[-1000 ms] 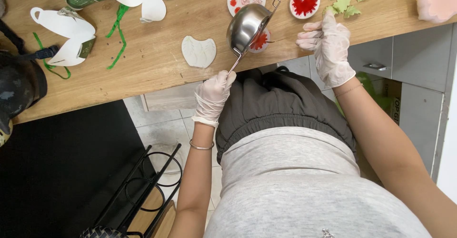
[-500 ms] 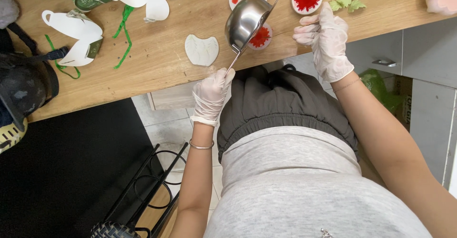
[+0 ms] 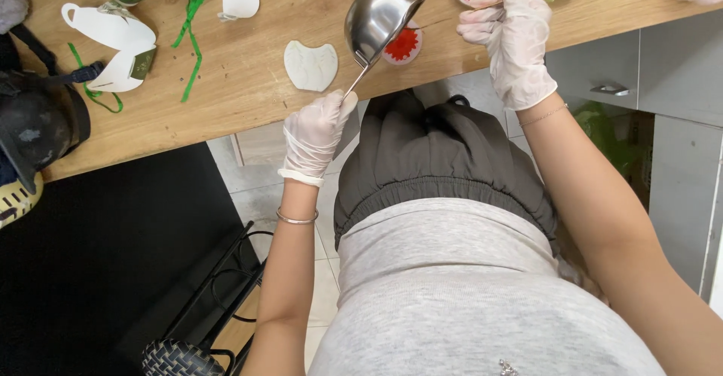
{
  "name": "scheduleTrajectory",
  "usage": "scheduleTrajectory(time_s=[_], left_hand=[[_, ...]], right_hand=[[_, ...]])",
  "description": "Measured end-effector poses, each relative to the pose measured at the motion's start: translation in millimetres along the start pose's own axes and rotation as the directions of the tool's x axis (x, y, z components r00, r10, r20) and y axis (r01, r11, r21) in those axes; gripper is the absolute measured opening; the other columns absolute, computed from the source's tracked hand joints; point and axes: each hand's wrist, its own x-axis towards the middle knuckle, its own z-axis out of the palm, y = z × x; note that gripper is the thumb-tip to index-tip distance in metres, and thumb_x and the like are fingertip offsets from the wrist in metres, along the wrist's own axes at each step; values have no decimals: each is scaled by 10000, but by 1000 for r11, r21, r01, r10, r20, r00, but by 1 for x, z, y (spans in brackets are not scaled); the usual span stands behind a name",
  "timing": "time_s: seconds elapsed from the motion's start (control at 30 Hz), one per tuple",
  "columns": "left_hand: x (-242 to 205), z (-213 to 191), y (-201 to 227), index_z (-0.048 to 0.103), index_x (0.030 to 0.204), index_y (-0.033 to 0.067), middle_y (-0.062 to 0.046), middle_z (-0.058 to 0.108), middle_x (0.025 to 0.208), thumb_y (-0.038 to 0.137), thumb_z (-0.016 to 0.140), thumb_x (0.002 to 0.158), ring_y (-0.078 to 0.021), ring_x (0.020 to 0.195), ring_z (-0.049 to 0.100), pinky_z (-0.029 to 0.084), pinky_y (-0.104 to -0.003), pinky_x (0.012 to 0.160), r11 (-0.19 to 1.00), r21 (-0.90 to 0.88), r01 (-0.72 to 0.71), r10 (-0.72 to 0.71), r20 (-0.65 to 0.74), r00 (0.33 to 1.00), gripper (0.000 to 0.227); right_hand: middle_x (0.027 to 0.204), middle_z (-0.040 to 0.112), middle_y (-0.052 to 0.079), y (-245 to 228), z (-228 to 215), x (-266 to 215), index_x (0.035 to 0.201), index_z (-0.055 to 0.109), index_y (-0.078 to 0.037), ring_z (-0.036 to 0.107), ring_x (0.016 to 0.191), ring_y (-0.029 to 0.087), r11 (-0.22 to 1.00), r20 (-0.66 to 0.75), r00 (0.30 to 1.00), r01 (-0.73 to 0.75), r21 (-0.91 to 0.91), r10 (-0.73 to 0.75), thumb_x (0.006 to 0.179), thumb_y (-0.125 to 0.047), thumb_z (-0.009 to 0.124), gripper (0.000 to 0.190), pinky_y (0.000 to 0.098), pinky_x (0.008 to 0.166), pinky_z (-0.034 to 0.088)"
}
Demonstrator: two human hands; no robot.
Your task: Using wax or soap and molds to create small decorative floral elements and attaching them to larger pieces.
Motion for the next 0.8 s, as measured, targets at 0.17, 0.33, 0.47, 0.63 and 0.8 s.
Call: scheduleTrajectory(time_s=[0.17,0.33,0.47,0.63,0.8], left_hand=[[2,-10,1,705,985,116,-69,639,676,280,756,992,-254,582,653,476,-378,491,1000,27,-12,12,5,1000,172],[2,-14,6,692,944,131,-63,627,654,279,768,991,-255,572,646,464,-387,482,997,72,-17,16,12,1000,173],[1,-16,11,687,970,119,-64,628,673,273,770,993,-255,578,642,462,-381,481,997,65,-51,52,-26,998,176],[2,-20,17,685,965,118,-58,629,676,261,773,988,-251,579,643,455,-375,475,995,71,-69,72,-39,997,169],[5,-22,19,673,924,119,-66,628,688,249,781,999,-260,579,632,447,-372,477,997,56,-57,59,-34,998,185]], right_hand=[[888,707,205,-2,-3,-1,1024,650,64,704,739,264,1000,81,997,-8,-30,10,1134,-439,583,520,351,703,612],[894,719,196,-13,7,-8,971,640,30,729,740,274,999,66,998,10,-30,-8,1107,-415,598,468,362,697,634],[916,704,194,-18,9,-12,1003,646,44,696,732,249,999,179,983,32,-3,-31,1147,-359,584,433,326,684,595],[931,716,178,-22,10,-13,1070,644,31,729,789,232,985,220,969,138,-104,-113,1143,-304,553,355,336,732,633],[902,654,100,-25,10,-13,1035,621,28,601,741,149,991,308,948,108,-85,-77,1180,-286,570,349,271,712,527]])
